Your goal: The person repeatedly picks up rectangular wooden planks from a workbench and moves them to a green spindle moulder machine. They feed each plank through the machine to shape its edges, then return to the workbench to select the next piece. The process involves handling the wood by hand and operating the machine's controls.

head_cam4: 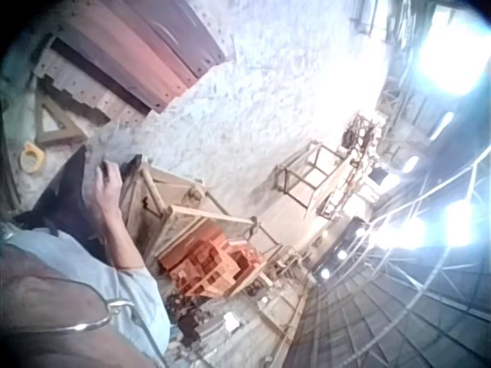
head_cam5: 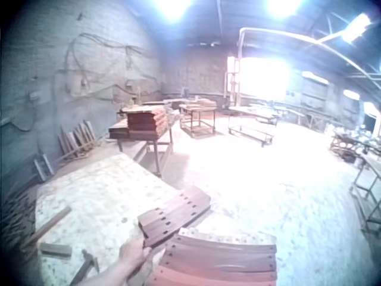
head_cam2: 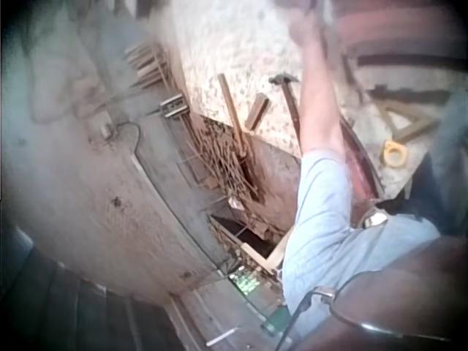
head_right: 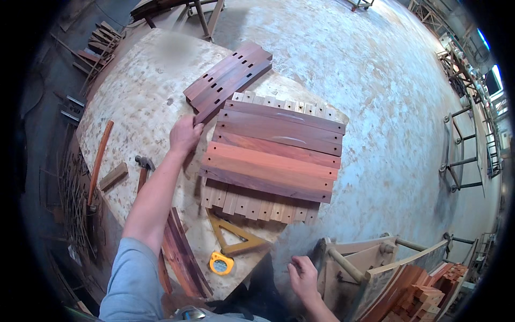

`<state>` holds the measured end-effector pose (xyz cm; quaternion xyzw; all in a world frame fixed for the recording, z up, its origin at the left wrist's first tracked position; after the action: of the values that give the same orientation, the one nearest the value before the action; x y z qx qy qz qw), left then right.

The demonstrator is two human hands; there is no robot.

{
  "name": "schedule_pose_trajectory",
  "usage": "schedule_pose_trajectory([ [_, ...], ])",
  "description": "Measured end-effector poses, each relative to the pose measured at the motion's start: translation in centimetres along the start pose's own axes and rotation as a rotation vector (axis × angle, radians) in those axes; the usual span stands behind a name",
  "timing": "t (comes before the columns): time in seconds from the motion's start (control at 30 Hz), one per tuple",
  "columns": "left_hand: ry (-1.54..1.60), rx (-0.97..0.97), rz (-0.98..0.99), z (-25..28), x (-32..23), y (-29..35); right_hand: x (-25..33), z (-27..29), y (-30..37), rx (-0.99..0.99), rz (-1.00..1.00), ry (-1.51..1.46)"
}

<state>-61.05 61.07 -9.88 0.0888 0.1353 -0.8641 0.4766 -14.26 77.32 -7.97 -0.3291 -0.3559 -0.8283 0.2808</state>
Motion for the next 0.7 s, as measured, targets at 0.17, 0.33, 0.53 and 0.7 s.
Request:
schedule_pose_trajectory([
  [0.17, 0.302, -0.128, 0.09, 4.8, 4.9, 7.1, 2.2, -0.7, 0.0, 0.019, 0.098, -0.039],
  [0.33, 1.099, -0.491, 0.272, 11.6, 12.1, 17.8, 4.9, -3.6, 1.1, 0.149, 0.171, -0.037],
  [0.53, 1.138, -0.737, 0.338, 22.4, 12.6, 37.3, 13.2, -11.6, 6.3, 0.493, 0.073, -0.247],
  [0.7, 1.164, -1.047, 0.272, 31.9, 10.6, 60.9, 19.2, -24.3, 15.9, 1.12, -0.419, -0.824],
])
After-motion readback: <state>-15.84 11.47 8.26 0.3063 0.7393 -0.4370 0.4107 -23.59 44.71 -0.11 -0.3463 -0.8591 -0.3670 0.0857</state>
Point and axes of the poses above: each hand's wrist, its own y-axis away from the middle knuckle, its own z-axis out of the back of the hand, x = y × z, the point moved 4 cm from there along -y, towards the middle knuckle, and after that the axes turned 13 degrees about -z, right-handed, at the moved point
